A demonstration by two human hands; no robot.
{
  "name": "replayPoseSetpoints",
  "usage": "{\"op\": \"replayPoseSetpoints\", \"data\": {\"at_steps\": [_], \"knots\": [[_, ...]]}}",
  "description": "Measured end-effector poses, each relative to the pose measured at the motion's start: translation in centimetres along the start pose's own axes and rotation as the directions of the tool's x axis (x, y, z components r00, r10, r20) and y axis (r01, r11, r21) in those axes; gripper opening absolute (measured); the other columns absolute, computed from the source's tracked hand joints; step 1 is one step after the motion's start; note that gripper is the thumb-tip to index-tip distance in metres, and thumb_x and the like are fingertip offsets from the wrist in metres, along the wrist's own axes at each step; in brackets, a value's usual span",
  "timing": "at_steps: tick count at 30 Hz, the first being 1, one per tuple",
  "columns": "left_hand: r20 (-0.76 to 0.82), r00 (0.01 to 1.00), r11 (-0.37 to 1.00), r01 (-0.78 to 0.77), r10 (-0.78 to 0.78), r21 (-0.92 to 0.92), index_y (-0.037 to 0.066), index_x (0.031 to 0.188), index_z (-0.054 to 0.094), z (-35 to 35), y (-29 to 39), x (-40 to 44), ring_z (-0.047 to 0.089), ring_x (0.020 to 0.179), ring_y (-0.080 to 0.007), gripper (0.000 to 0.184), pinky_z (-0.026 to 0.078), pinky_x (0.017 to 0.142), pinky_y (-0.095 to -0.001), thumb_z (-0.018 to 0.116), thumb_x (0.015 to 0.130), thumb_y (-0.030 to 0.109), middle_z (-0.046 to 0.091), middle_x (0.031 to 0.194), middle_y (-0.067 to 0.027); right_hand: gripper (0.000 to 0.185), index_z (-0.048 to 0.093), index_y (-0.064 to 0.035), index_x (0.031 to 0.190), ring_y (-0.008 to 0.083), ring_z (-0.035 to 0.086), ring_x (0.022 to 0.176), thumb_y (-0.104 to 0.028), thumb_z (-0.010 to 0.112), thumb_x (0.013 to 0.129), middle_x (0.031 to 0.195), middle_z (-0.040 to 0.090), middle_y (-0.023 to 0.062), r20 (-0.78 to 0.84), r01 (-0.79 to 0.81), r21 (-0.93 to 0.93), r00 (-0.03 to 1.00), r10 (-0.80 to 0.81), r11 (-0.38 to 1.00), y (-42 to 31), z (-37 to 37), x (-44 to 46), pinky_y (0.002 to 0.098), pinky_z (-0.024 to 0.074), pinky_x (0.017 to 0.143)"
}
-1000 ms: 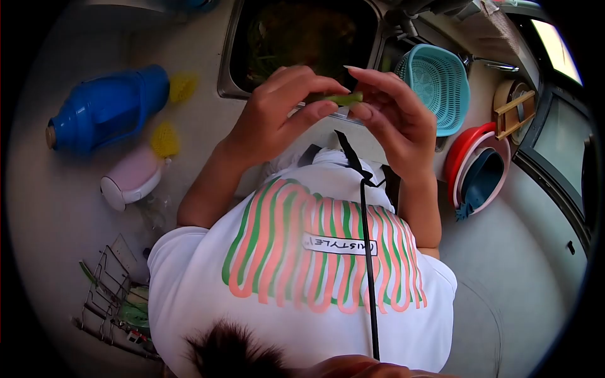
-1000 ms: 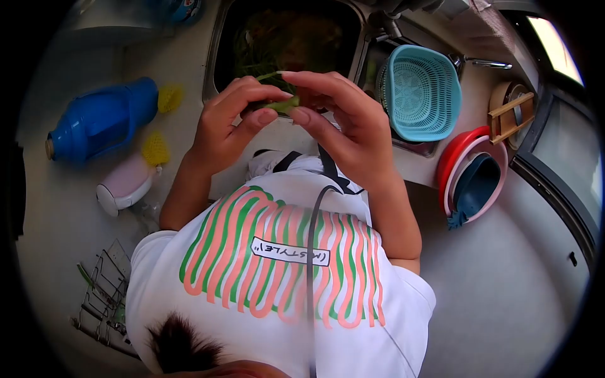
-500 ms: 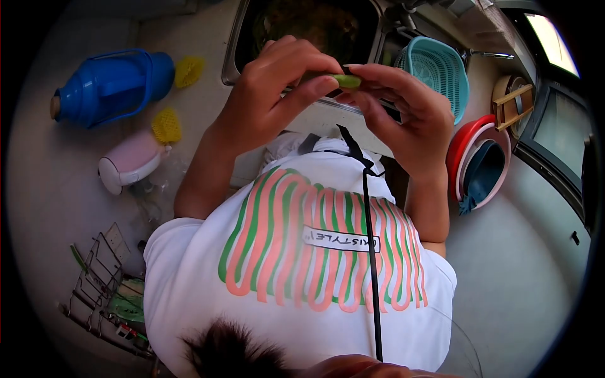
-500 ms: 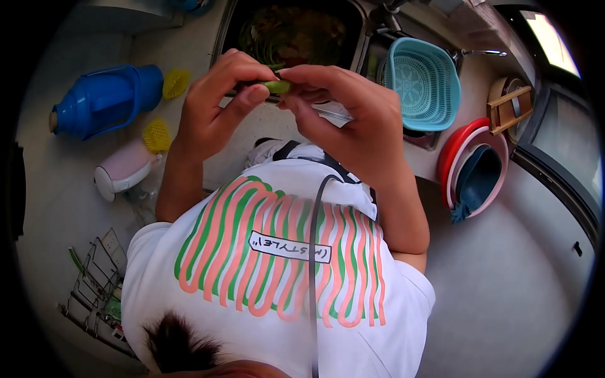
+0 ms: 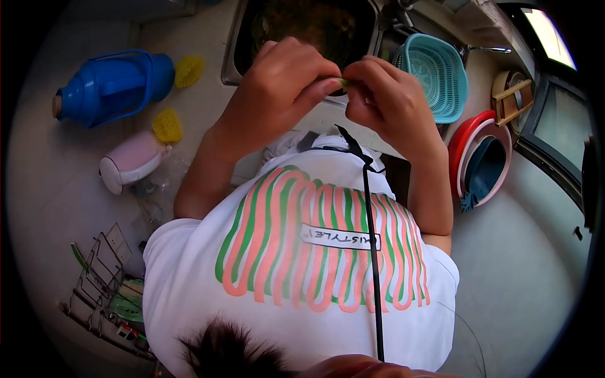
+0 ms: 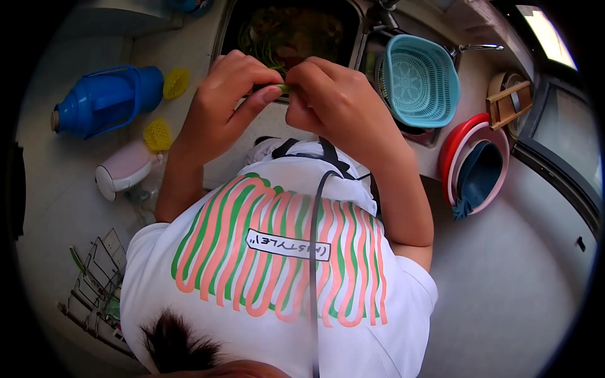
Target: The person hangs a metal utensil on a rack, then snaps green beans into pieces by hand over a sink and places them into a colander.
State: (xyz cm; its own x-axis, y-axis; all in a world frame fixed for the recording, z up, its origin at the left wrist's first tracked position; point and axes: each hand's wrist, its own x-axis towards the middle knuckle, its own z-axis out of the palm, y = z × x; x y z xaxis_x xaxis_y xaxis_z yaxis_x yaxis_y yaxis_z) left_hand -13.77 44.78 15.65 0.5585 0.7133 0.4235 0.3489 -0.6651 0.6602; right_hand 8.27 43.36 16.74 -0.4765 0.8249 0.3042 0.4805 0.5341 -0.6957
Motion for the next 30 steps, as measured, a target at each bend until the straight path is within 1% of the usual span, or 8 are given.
{"op": "replayPoseSetpoints", "data": {"at_steps": [7, 8, 11, 15, 19, 22, 27, 30], "knots": [[-0.036, 0.992, 0.990, 0.119, -0.123, -0.079, 0.001, 0.102, 0.066, 0.4, 0.4, -0.1, 0.062, 0.084, -0.0251, 0.014, 0.050, 0.073, -0.0332, 0.072, 0.090, 0.006, 0.066, 0.094, -0.0105, 0.018, 0.065, -0.0011, 0.096, 0.0233, 0.061, 0.058, -0.001, 0.069, 0.079, 0.077, 0.061, 0.0093, -0.141, -0.061, 0.051, 0.988, 0.068, 0.997, 0.1, 1.3, 0.2, 0.0340, 0.0500, 0.056], [-0.037, 0.984, 0.976, 0.167, -0.174, -0.137, 0.000, 0.102, 0.065, 0.4, 0.4, -0.2, 0.063, 0.085, -0.0248, 0.015, 0.052, 0.073, -0.0323, 0.073, 0.090, 0.006, 0.066, 0.095, -0.0107, 0.016, 0.065, -0.0006, 0.097, 0.0201, 0.060, 0.058, -0.002, 0.067, 0.081, 0.076, 0.061, 0.0078, -0.110, -0.147, 0.215, 0.979, 0.173, 0.965, 0.0, 1.3, 0.2, 0.0324, 0.0493, 0.055], [-0.212, 0.975, 0.979, 0.024, -0.068, -0.204, 0.001, 0.099, 0.066, 1.2, 0.0, 0.2, 0.065, 0.078, -0.0272, 0.017, 0.050, 0.069, -0.0346, 0.076, 0.086, 0.005, 0.065, 0.090, -0.0110, 0.014, 0.066, 0.0028, 0.100, 0.0079, 0.056, 0.060, -0.008, 0.059, 0.093, 0.070, 0.059, 0.0019, 0.047, -0.347, 0.584, 0.917, 0.396, 0.734, -0.6, 1.2, 0.0, 0.0251, 0.0436, 0.053], [-0.338, 0.936, 0.971, 0.016, -0.099, -0.239, 0.001, 0.099, 0.067, 1.9, 0.0, -0.2, 0.067, 0.084, -0.0240, 0.017, 0.053, 0.071, -0.0308, 0.077, 0.086, 0.003, 0.067, 0.093, -0.0113, 0.018, 0.065, 0.0047, 0.103, 0.0084, 0.051, 0.060, -0.009, 0.054, 0.098, 0.074, 0.062, 0.0047, 0.185, -0.230, 0.971, 0.902, 0.390, 0.070, 0.2, 2.1, 0.1, 0.0235, 0.0392, 0.054], [-0.327, 0.910, 0.909, 0.109, -0.254, -0.403, -0.001, 0.105, 0.067, 2.3, -0.6, -1.1, 0.067, 0.090, -0.0159, 0.014, 0.053, 0.079, -0.0265, 0.072, 0.093, 0.005, 0.068, 0.103, -0.0100, 0.018, 0.065, 0.0033, 0.106, 0.0070, 0.056, 0.067, -0.012, 0.059, 0.101, 0.078, 0.064, 0.0035, 0.098, -0.252, 0.923, 0.886, 0.453, 0.292, -0.1, 1.8, -0.1, 0.0219, 0.0443, 0.060], [-0.271, 0.913, 0.853, 0.136, -0.305, -0.504, 0.000, 0.109, 0.068, 1.8, -1.0, -1.5, 0.067, 0.096, -0.0145, 0.016, 0.053, 0.084, -0.0247, 0.071, 0.094, 0.004, 0.068, 0.109, -0.0105, 0.015, 0.065, 0.0026, 0.109, 0.0055, 0.060, 0.073, -0.009, 0.066, 0.098, 0.083, 0.066, 0.0016, -0.067, -0.235, 0.734, 0.908, 0.413, 0.637, -0.3, 1.8, -0.1, 0.0205, 0.0470, 0.065], [-0.215, 0.940, 0.785, 0.081, -0.265, -0.615, 0.000, 0.108, 0.069, 0.8, -1.3, -1.5, 0.067, 0.098, -0.0159, 0.022, 0.054, 0.084, -0.0252, 0.076, 0.087, -0.004, 0.067, 0.107, -0.0113, 0.041, 0.062, -0.0013, 0.134, 0.0105, 0.065, 0.093, -0.005, 0.072, 0.094, 0.107, 0.068, 0.0057, -0.176, -0.190, 0.603, 0.915, 0.362, 0.774, 1.9, 2.9, 0.9, 0.0237, 0.0522, 0.084], [-0.194, 0.927, 0.710, 0.100, -0.321, -0.697, 0.000, 0.106, 0.069, 0.6, -0.5, -1.0, 0.067, 0.096, -0.0165, 0.025, 0.054, 0.083, -0.0253, 0.077, 0.083, -0.008, 0.067, 0.105, -0.0111, 0.045, 0.062, -0.0031, 0.135, 0.0117, 0.064, 0.094, 0.001, 0.068, 0.090, 0.103, 0.068, 0.0044, -0.193, -0.148, 0.451, 0.947, 0.258, 0.880, 2.3, 3.3, 1.1, 0.0269, 0.0527, 0.083]]}}
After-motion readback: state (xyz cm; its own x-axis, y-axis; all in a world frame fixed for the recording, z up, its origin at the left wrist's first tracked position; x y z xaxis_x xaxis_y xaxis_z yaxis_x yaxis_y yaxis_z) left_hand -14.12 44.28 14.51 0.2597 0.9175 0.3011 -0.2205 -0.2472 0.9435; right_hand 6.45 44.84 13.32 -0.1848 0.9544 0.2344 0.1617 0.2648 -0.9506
